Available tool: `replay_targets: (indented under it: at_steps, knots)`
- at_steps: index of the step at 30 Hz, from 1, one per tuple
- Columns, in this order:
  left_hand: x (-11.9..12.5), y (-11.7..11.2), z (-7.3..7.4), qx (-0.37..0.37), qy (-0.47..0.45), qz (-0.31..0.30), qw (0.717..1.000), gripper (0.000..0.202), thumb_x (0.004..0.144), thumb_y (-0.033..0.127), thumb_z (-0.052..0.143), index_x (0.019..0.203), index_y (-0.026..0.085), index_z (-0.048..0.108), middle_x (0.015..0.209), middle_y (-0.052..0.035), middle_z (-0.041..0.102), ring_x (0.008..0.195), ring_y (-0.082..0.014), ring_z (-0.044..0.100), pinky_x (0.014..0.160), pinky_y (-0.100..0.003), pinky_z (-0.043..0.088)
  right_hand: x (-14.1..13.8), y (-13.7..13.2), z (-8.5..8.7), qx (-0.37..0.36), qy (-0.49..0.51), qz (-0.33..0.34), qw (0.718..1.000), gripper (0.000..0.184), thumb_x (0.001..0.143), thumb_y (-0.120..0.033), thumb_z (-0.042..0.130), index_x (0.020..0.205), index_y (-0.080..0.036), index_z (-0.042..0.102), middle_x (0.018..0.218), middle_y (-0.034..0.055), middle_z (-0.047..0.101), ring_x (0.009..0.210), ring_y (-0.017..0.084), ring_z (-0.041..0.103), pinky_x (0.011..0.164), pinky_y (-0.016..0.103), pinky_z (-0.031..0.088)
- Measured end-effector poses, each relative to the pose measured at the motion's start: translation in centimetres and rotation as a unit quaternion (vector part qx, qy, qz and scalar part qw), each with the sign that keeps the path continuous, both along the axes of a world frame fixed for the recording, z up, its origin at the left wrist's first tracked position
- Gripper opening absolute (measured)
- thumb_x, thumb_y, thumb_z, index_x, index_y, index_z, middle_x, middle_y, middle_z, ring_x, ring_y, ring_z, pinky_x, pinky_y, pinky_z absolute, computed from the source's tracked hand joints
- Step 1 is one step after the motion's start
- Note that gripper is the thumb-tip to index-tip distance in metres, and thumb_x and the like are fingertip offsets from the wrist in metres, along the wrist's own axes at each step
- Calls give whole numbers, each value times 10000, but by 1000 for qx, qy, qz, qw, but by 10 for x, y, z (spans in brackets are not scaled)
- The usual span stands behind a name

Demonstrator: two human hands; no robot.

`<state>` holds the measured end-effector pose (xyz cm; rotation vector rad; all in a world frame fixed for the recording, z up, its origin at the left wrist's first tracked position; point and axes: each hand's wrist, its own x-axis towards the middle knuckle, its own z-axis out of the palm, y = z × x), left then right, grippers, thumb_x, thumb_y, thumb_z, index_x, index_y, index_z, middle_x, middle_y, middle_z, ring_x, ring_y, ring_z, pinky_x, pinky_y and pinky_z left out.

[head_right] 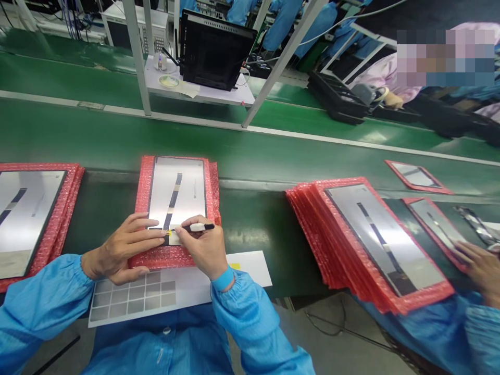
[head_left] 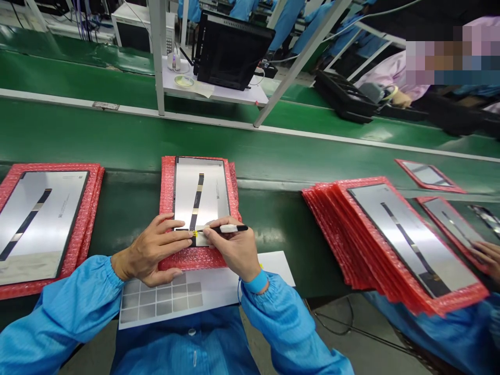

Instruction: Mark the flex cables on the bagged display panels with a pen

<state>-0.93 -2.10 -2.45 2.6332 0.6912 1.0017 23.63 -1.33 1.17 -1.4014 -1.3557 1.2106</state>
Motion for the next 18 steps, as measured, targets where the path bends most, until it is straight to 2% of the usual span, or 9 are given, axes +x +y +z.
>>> replay_targets:
  at_steps: [3,10,14,18]
  knots:
    - [0,-2,1,-12,44,9,999,682,918,531,608,1502,189,521,1383,-140,685,1302,-375,555,1164,-618,318,-1,0,0,7,-5,-9,1000,189,798,-366,823,790,-206,722,728,44,746,591,193,701,572,305,614]
    - [5,-8,7,-5,144,30,989,824,882,642,629,1558,199,470,1502,-124,601,1278,-390,530,1180,-618,200,-2,2,1,-45,85,-53,994,288,766,-446,856,800,-226,673,601,-4,701,554,215,725,569,339,665]
    - [1,-8,7,6,165,18,986,817,904,638,611,1571,193,455,1546,-121,563,1338,-406,495,1217,-631,119,-2,2,1,-55,97,-55,992,287,752,-434,870,797,-228,675,598,-1,708,555,217,729,579,345,679]
    - [-6,-5,8,3,155,-21,988,749,927,554,612,1570,205,455,1497,-104,614,1409,-402,467,1257,-671,6,-1,2,0,-61,99,-60,991,303,742,-446,876,793,-225,675,597,-2,705,551,218,730,568,347,680]
